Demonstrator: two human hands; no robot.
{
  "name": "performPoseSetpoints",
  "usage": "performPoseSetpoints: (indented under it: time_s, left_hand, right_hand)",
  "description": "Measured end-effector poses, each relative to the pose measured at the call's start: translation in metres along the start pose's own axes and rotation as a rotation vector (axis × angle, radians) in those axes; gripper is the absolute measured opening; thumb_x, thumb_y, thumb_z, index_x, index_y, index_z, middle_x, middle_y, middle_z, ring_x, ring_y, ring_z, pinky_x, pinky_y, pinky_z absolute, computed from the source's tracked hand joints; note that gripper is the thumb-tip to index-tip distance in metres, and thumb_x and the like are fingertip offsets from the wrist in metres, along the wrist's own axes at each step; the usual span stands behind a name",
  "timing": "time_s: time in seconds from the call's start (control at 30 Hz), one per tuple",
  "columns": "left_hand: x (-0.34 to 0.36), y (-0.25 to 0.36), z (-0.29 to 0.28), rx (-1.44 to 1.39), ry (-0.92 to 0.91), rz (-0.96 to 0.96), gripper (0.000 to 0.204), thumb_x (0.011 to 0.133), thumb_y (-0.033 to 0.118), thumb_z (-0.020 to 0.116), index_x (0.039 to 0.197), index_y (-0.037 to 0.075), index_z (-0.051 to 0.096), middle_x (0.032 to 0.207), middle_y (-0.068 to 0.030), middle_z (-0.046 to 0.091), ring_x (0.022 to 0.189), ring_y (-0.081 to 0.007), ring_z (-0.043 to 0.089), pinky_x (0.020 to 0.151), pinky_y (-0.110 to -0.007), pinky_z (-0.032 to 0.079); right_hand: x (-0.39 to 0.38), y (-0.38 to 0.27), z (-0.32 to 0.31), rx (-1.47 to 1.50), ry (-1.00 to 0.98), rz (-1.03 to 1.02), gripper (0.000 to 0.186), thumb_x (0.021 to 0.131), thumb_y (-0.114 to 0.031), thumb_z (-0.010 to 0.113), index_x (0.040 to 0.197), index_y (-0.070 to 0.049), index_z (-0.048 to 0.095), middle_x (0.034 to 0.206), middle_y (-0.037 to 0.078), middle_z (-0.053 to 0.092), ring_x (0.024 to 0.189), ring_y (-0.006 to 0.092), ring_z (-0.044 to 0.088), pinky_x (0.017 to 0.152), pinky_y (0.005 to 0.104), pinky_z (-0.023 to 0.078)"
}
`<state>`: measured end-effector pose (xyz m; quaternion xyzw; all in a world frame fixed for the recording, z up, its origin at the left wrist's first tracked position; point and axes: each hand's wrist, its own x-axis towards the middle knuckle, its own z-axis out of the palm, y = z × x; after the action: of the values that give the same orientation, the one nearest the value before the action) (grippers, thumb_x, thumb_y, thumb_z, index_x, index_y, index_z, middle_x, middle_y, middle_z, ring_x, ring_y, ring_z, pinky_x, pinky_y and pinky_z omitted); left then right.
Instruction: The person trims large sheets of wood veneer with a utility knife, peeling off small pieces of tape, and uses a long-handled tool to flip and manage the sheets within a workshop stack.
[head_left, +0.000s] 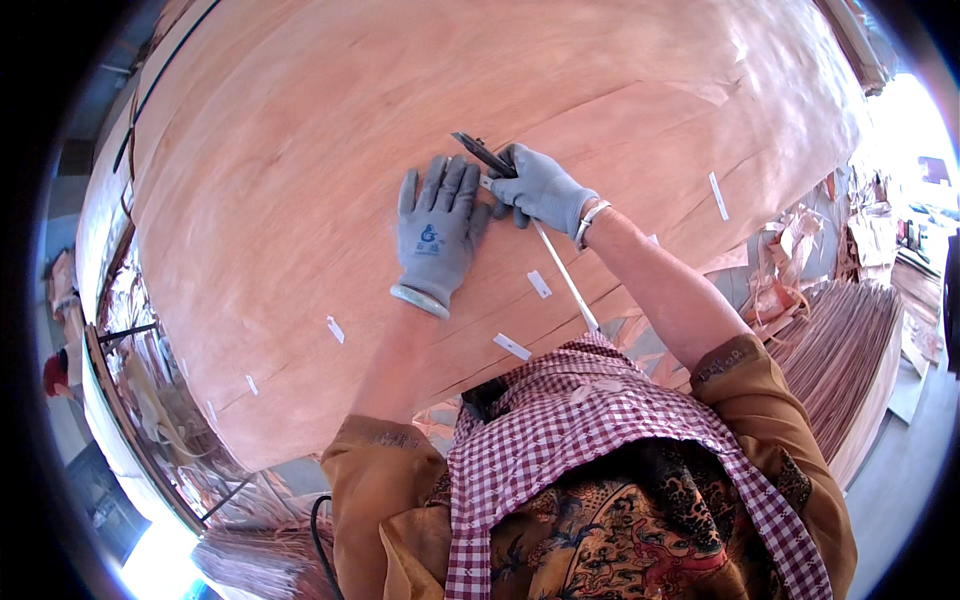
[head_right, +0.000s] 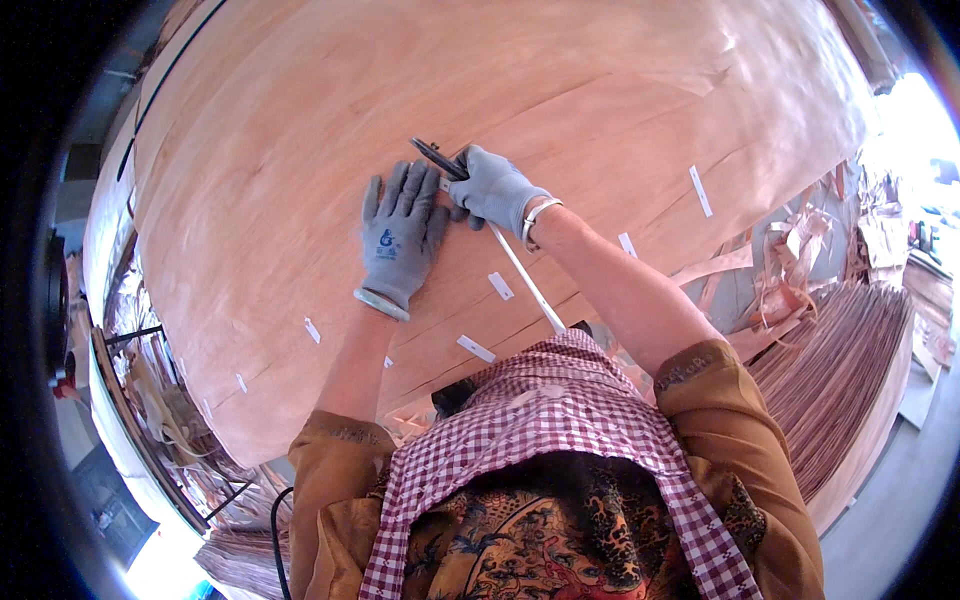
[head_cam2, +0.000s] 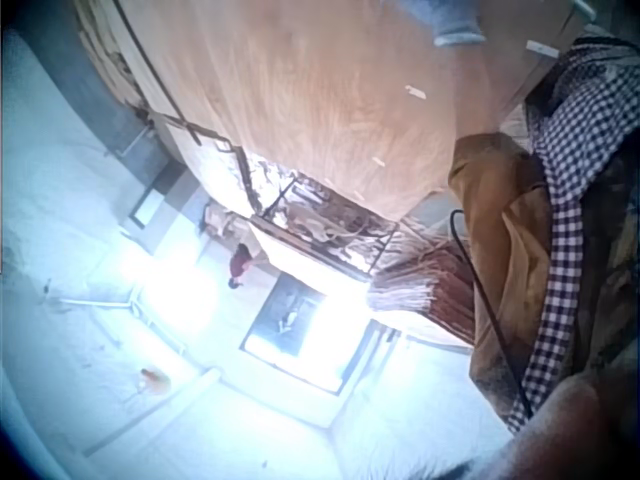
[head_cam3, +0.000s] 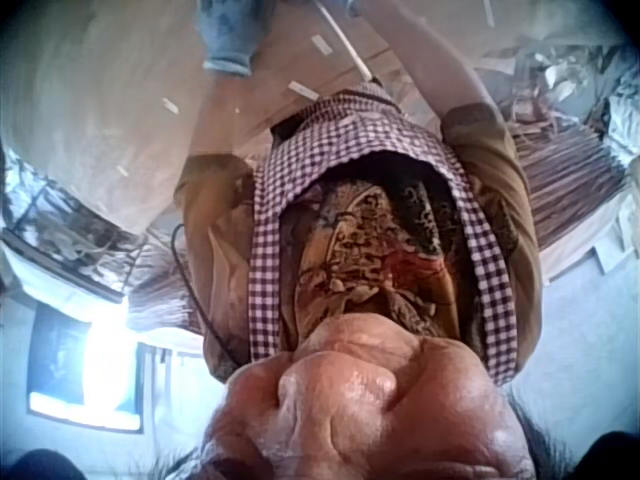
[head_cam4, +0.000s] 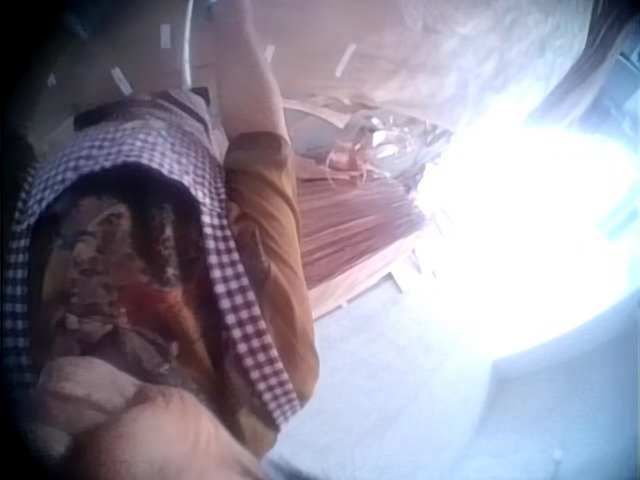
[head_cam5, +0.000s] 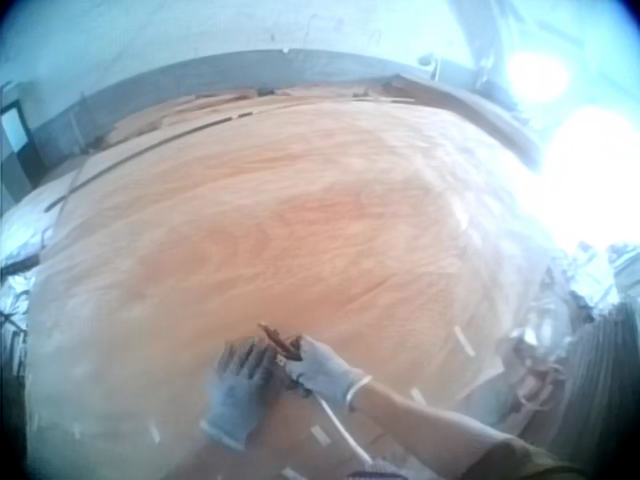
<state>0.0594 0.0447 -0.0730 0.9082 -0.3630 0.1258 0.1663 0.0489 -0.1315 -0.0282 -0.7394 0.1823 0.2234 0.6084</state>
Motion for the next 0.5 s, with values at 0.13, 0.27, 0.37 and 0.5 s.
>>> performPoseSetpoints:
  time_s: [0.13,0.27,0.37,0.5]
  left_hand:
    - [0.001,0.003,-0.004,-0.05,-0.048,-0.013,0.045,0.086,0.019,0.06,0.129,0.009,0.053,0.135,-0.0094,0.051,0.129,-0.0262,0.043,0.11,-0.046,0.026]
    - [-0.002,-0.01,-0.007,-0.575,0.14,-0.285,0.047,0.084,0.011,0.062,0.13,0.009,0.051,0.133,-0.0119,0.051,0.124,-0.0281,0.047,0.107,-0.04,0.032]
    - [-0.008,-0.01,-0.01,-0.648,0.183,-0.411,0.044,0.08,0.013,0.066,0.123,0.01,0.057,0.125,-0.0114,0.056,0.117,-0.0284,0.051,0.102,-0.039,0.036]
    - [-0.008,-0.006,-0.009,-0.235,0.119,-0.233,0.035,0.075,0.021,0.07,0.109,0.015,0.065,0.109,-0.0061,0.062,0.101,-0.0278,0.055,0.089,-0.042,0.04]
  right_hand:
    - [0.0,0.0,-0.003,-0.029,-0.009,0.037,0.02,0.084,-0.006,0.055,0.1,0.003,0.049,0.075,0.014,0.065,0.057,0.0164,0.063,0.049,0.0281,0.05]
    - [-0.001,-0.003,-0.003,-0.051,-0.014,0.035,0.02,0.085,-0.007,0.054,0.101,0.004,0.048,0.075,0.014,0.066,0.058,0.0171,0.065,0.051,0.0281,0.052]
    - [-0.001,-0.001,-0.005,-0.044,-0.018,0.034,0.021,0.085,-0.007,0.055,0.101,0.004,0.048,0.076,0.014,0.066,0.06,0.0172,0.065,0.052,0.0281,0.053]
    - [0.001,-0.001,-0.004,-0.048,-0.018,0.029,0.023,0.084,-0.008,0.055,0.102,0.005,0.048,0.077,0.015,0.066,0.061,0.0175,0.066,0.051,0.0281,0.053]
